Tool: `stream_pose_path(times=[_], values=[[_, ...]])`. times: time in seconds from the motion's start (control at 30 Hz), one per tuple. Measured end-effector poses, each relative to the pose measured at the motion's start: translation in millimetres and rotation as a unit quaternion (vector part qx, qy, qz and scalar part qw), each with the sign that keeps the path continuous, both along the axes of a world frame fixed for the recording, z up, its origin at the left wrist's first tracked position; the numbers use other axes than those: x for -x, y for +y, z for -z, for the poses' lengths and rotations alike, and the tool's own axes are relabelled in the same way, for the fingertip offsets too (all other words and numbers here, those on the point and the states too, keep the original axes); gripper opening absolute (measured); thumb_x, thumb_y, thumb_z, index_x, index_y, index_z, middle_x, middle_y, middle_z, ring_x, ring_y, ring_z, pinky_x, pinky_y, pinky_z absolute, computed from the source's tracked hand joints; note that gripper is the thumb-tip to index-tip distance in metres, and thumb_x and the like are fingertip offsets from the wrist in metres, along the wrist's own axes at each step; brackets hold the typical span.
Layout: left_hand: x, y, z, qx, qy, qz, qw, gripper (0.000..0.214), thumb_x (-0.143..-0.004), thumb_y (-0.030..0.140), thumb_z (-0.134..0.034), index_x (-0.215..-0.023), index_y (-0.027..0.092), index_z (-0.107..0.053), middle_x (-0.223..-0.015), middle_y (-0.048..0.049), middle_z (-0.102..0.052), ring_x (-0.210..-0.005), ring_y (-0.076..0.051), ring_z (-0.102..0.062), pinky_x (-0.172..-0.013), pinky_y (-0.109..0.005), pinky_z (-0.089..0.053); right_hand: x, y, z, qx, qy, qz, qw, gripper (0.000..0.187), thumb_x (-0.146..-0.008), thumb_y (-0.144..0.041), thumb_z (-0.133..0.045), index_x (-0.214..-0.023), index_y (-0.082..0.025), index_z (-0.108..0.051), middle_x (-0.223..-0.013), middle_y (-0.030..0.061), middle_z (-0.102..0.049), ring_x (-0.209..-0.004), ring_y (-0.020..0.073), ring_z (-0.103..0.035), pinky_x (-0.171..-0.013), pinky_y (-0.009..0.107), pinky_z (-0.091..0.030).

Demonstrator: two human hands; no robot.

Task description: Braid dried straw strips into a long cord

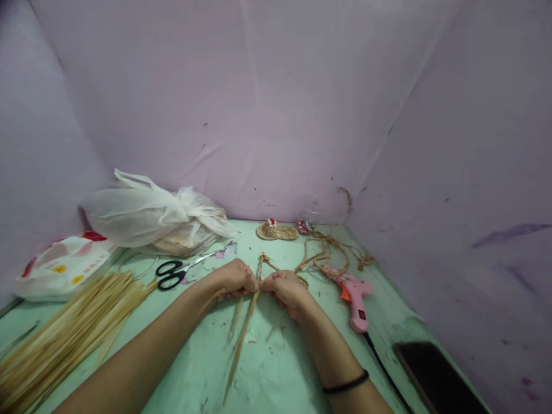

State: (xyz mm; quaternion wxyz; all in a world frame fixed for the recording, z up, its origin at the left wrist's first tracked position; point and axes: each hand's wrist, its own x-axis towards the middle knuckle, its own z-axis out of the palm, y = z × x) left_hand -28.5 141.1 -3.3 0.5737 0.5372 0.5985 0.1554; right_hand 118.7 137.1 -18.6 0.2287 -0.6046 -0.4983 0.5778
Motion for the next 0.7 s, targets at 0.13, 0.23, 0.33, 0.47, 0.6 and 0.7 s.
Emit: stream_pose_path(times=[0.13, 0.23, 0.33, 0.47, 0.6, 0.7], values=[[1, 1, -8.7, -0.025, 0.048, 0.017, 0.998, 0.003, -0.051, 0.015, -0.058, -0.052, 0.012, -0.057, -0.035, 0.0041, -0.043, -0.03, -0.005, -0.029, -0.03, -0.018, -0.02, -1, -3, 7.9, 0.003, 0.023, 0.005, 1.0, 0.009, -0.059, -0.019, -0.053, -0.054, -0.016, -0.046, -0.037, -0.0089, -0.034, -0.03, 0.0027, -0.019, -0.032, 0.019, -0.011], [2, -1, -13.3, -0.036, 0.065, 0.016, 0.997, 0.003, -0.052, 0.015, -0.058, -0.053, 0.012, -0.057, -0.035, 0.0044, -0.042, -0.029, -0.005, -0.029, -0.031, -0.018, -0.02, 0, -6, 8.3, -0.009, 0.042, 0.011, 0.999, 0.008, -0.059, -0.02, -0.052, -0.055, -0.016, -0.047, -0.036, -0.0096, -0.032, -0.029, 0.0029, -0.017, -0.032, 0.019, -0.009], [3, -2, -13.4, -0.037, 0.066, 0.023, 0.997, 0.002, -0.053, 0.013, -0.056, -0.051, 0.012, -0.056, -0.034, 0.0045, -0.041, -0.029, -0.005, -0.028, -0.032, -0.018, -0.02, 1, -8, 6.6, -0.017, 0.062, 0.024, 0.998, 0.005, -0.059, -0.02, -0.052, -0.06, -0.016, -0.051, -0.037, -0.0102, -0.031, -0.029, 0.0032, -0.017, -0.032, 0.019, -0.01], [12, 2, -14.5, -0.038, 0.079, 0.068, 0.994, 0.007, -0.054, 0.016, -0.054, -0.056, 0.012, -0.06, -0.04, 0.0019, -0.049, -0.031, -0.005, -0.03, -0.034, -0.019, -0.022, 1, -8, 7.8, -0.025, 0.05, 0.031, 0.998, 0.008, -0.059, -0.021, -0.054, -0.064, -0.015, -0.055, -0.037, -0.0102, -0.03, -0.03, 0.0036, -0.017, -0.032, 0.019, -0.01], [44, 1, -43.1, -0.153, 0.215, 0.011, 0.965, 0.015, -0.056, 0.024, -0.056, -0.063, 0.013, -0.063, -0.047, 0.0, -0.053, -0.041, -0.009, -0.043, -0.041, -0.02, -0.029, 0, -6, 12.7, -0.028, 0.028, 0.022, 0.999, 0.012, -0.061, -0.023, -0.054, -0.067, -0.014, -0.058, -0.036, -0.0094, -0.031, -0.031, 0.004, -0.018, -0.033, 0.02, -0.011], [80, -16, -78.9, -0.275, 0.321, -0.105, 0.9, 0.018, -0.059, 0.029, -0.055, -0.064, 0.014, -0.063, -0.052, 0.0003, -0.054, -0.05, -0.01, -0.046, -0.047, -0.02, -0.03, 0, -4, 15.0, -0.02, 0.02, 0.011, 1.0, 0.012, -0.061, -0.023, -0.055, -0.067, -0.014, -0.058, -0.036, -0.0088, -0.032, -0.031, 0.0037, -0.019, -0.034, 0.02, -0.011]])
